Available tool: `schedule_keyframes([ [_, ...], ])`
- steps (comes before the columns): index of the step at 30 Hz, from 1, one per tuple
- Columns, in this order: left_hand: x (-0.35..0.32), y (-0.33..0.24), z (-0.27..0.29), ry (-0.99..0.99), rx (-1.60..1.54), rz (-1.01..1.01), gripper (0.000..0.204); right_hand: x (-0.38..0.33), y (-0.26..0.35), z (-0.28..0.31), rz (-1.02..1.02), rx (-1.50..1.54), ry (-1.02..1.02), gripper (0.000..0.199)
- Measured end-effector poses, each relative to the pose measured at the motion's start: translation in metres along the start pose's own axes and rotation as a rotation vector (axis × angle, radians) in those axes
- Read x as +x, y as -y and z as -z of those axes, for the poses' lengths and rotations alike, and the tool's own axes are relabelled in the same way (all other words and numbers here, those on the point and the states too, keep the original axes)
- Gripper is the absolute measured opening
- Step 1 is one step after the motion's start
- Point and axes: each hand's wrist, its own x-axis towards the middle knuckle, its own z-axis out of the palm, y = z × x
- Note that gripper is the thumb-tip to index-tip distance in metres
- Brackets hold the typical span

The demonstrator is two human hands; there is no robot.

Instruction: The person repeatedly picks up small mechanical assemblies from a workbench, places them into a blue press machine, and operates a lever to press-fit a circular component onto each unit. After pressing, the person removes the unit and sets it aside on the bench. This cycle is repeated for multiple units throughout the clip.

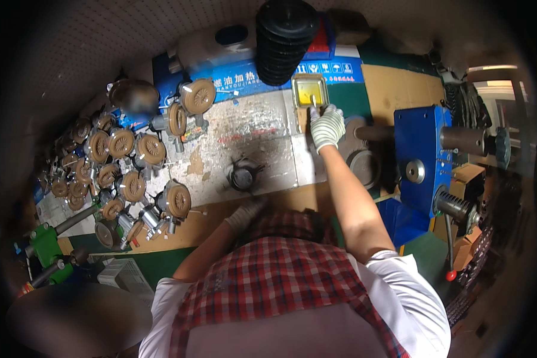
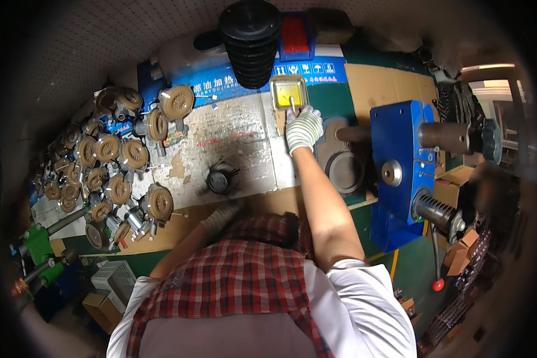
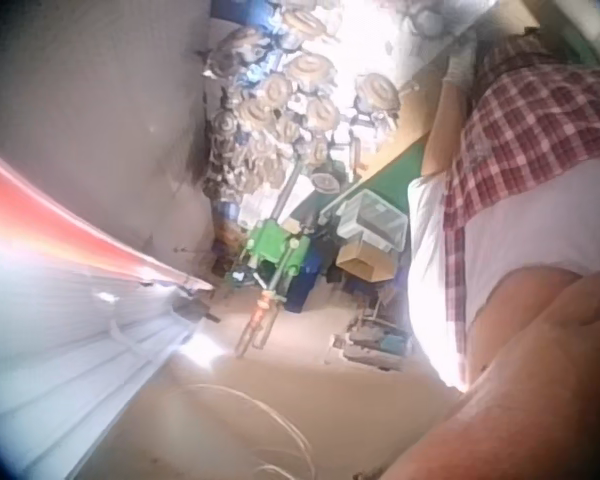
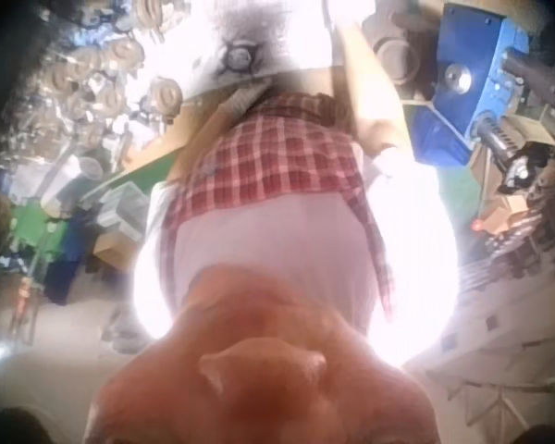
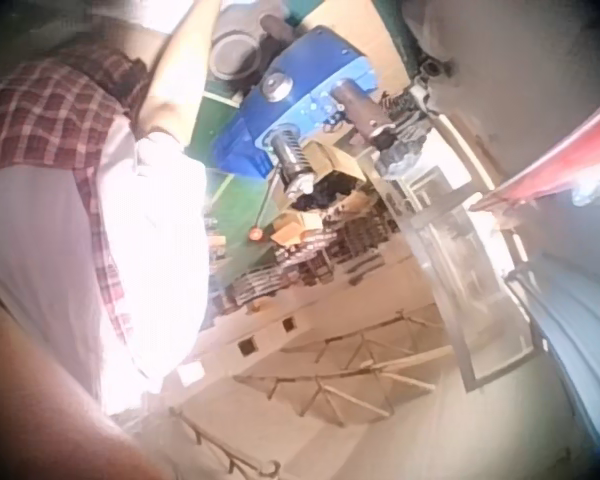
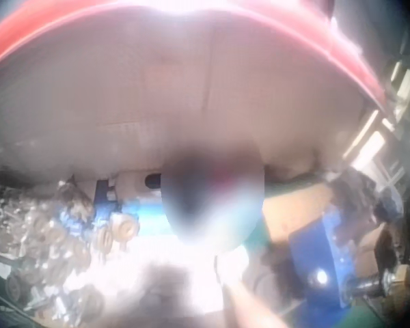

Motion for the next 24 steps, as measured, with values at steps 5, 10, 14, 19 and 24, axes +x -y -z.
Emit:
schedule_keyframes([
  [5, -0.014, -0.034, 0.056, 0.281, -0.174, 0.222, 0.052, 0.031, 0.068, 0.096, 0.515, 0.496, -0.699, 0.043],
  [10, 0.001, -0.051, 0.111, -0.249, 0.651, 0.429, 0.072, 0.052, 0.128, 0.150, 1.115, -0.038, -0.587, 0.045],
  [14, 0.041, -0.003, 0.040, -0.547, -0.361, 0.164, 0.087, 0.065, 0.138, 0.145, 1.175, -0.169, -0.556, 0.035],
  [19, 0.067, -0.007, 0.032, -0.529, 0.703, 0.027, 0.078, -0.019, 0.116, 0.222, 0.915, 0.400, -0.439, 0.028],
  [24, 0.074, -0.054, 0.016, -0.533, -0.290, 0.073, 0.048, -0.082, 0.010, 0.198, 0.355, 1.174, 0.256, 0.046],
])
